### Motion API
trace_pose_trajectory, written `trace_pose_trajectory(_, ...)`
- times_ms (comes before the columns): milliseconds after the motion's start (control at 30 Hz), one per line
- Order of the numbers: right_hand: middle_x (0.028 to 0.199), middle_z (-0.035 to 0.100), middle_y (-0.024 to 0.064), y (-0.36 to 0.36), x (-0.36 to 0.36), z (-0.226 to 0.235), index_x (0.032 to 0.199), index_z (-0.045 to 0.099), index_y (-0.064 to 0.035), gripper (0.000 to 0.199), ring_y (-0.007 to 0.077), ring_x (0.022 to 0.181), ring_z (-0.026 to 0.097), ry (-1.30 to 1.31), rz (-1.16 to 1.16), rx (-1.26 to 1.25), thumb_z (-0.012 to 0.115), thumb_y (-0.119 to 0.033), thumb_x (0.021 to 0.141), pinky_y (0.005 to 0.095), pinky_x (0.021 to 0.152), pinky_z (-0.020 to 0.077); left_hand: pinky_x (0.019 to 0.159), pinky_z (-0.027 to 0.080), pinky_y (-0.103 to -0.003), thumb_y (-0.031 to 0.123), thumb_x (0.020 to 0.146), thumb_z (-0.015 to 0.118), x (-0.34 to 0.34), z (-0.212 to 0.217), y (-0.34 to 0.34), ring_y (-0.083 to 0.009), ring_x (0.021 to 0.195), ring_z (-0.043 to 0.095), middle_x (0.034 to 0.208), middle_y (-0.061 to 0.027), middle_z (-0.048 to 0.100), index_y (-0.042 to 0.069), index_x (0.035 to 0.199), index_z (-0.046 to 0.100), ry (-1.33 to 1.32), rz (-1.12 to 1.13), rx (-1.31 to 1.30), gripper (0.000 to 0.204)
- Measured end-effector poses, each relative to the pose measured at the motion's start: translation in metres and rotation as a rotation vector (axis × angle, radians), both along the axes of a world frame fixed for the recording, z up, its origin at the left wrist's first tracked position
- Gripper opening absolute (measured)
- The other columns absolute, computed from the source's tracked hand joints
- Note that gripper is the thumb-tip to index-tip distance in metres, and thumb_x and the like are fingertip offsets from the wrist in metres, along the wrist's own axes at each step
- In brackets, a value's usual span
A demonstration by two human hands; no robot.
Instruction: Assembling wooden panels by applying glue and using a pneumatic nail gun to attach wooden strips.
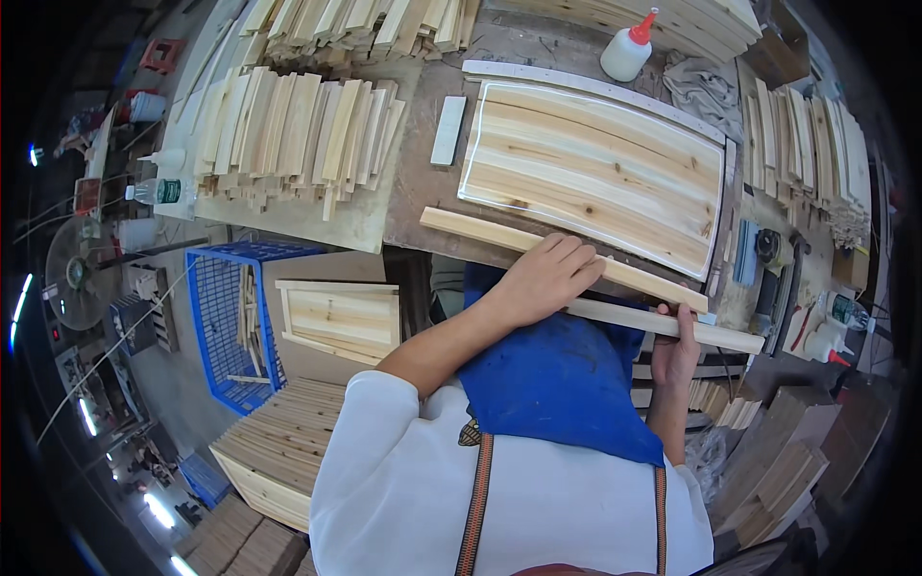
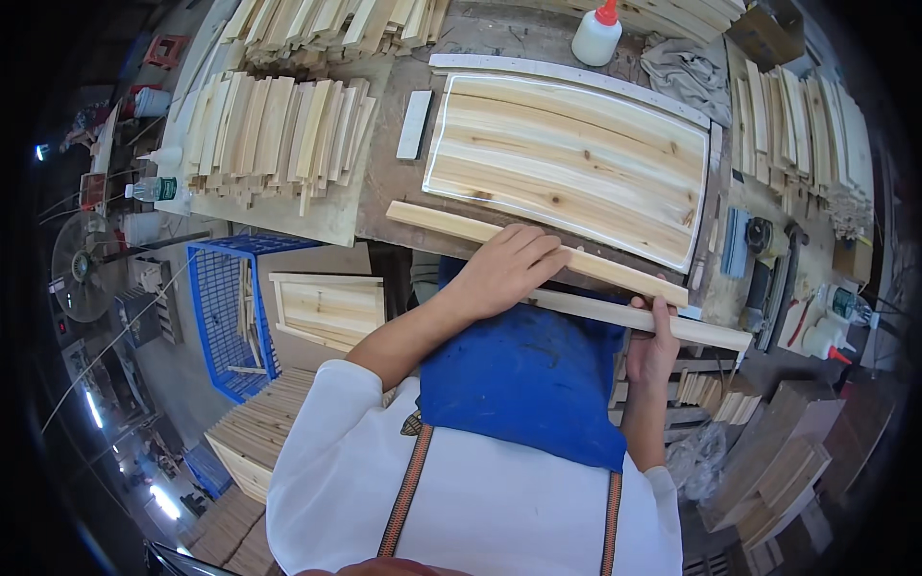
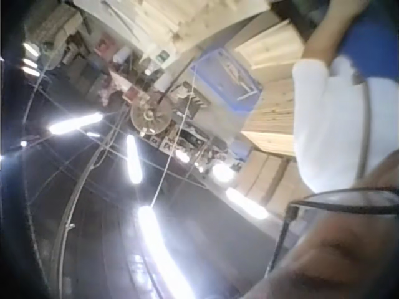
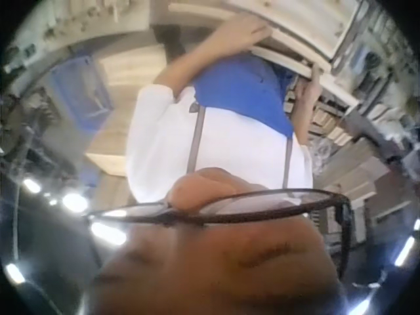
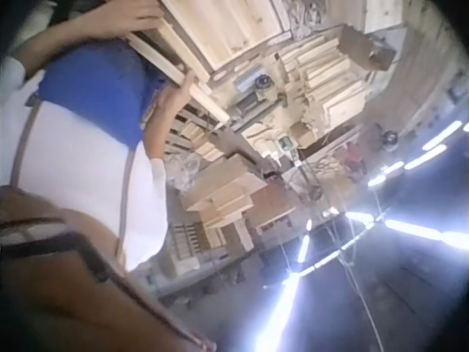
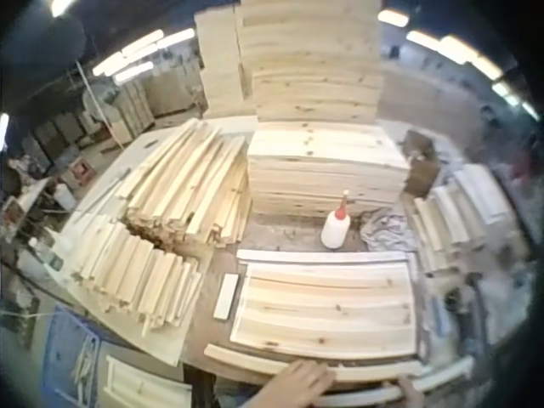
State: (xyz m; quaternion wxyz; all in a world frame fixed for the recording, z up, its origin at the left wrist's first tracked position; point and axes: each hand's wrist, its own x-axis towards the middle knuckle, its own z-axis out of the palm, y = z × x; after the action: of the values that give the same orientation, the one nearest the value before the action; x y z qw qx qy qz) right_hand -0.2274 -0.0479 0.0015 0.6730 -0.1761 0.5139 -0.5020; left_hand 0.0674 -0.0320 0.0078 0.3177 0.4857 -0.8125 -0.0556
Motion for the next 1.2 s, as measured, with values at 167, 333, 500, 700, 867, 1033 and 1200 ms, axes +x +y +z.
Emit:
trace_pose_trajectory(167,0.098,0.064,0.0067,0.0,-0.009,-0.013,0.114,0.059,-0.0055,0.018,0.0206,0.095,0.064,0.004,-0.038,-0.048,0.068,-0.018,0.104,0.0363,0.095,0.0533,0.089,0.048,-0.038,0.015,0.086,0.063,0.002,0.005,-0.009,-0.0245,0.1,0.06,0.1,-0.0076,0.064,0.004,0.119,0.066,0.0,-0.043,0.144,0.036)
trace_pose_trajectory(333,0.094,0.063,0.006,0.001,0.003,-0.001,0.108,0.057,-0.0066,0.016,0.0205,0.093,0.064,0.033,-0.06,-0.041,0.067,-0.019,0.104,0.0371,0.095,0.0538,0.088,0.047,-0.038,0.017,0.088,0.065,0.002,0.005,-0.01,-0.0242,0.099,0.06,0.101,-0.0075,0.064,0.006,0.122,0.066,0.076,-0.035,0.149,0.035)
trace_pose_trajectory(500,0.092,0.063,0.0062,0.004,0.007,0.002,0.109,0.057,-0.0067,0.017,0.0206,0.09,0.064,0.069,-0.075,-0.045,0.067,-0.02,0.104,0.0378,0.093,0.0552,0.09,0.048,-0.041,0.02,0.089,0.074,0.005,-0.002,-0.007,-0.027,0.102,0.062,0.109,-0.008,0.066,0.007,0.127,0.064,0.054,-0.057,0.101,0.042)
trace_pose_trajectory(700,0.093,0.065,0.0061,0.008,0.007,-0.004,0.113,0.06,-0.007,0.018,0.0202,0.092,0.066,0.072,-0.053,-0.067,0.066,-0.023,0.106,0.0352,0.092,0.0558,0.091,0.048,-0.042,0.017,0.086,0.076,0.006,0.008,-0.015,-0.029,0.105,0.062,0.112,-0.0085,0.067,0.008,0.125,0.066,0.099,-0.033,0.146,0.041)
trace_pose_trajectory(867,0.092,0.063,0.0059,0.011,0.018,-0.006,0.112,0.06,-0.0047,0.018,0.0199,0.089,0.066,0.041,-0.111,-0.022,0.065,-0.021,0.106,0.037,0.089,0.0569,0.092,0.048,-0.044,0.017,0.085,0.077,0.03,0.02,-0.036,-0.0313,0.106,0.062,0.113,-0.0095,0.067,0.009,0.122,0.068,0.09,0.003,0.148,0.039)
trace_pose_trajectory(1033,0.091,0.064,0.0063,0.019,0.028,-0.009,0.11,0.062,-0.0035,0.019,0.0201,0.086,0.068,0.061,-0.141,-0.042,0.067,-0.021,0.105,0.0351,0.083,0.057,0.092,0.048,-0.046,0.008,0.083,0.077,0.052,0.02,-0.077,-0.0344,0.105,0.062,0.113,-0.0117,0.068,0.009,0.122,0.071,0.046,-0.004,0.119,0.039)
trace_pose_trajectory(1200,0.091,0.065,0.0061,0.018,0.041,-0.007,0.11,0.062,-0.0042,0.017,0.0196,0.086,0.069,0.053,-0.134,-0.035,0.067,-0.019,0.103,0.0326,0.082,0.0567,0.094,0.048,-0.043,0.001,0.086,0.074,0.08,0.028,-0.117,-0.0335,0.106,0.06,0.112,-0.0134,0.068,0.014,0.126,0.073,0.008,0.003,0.102,0.042)
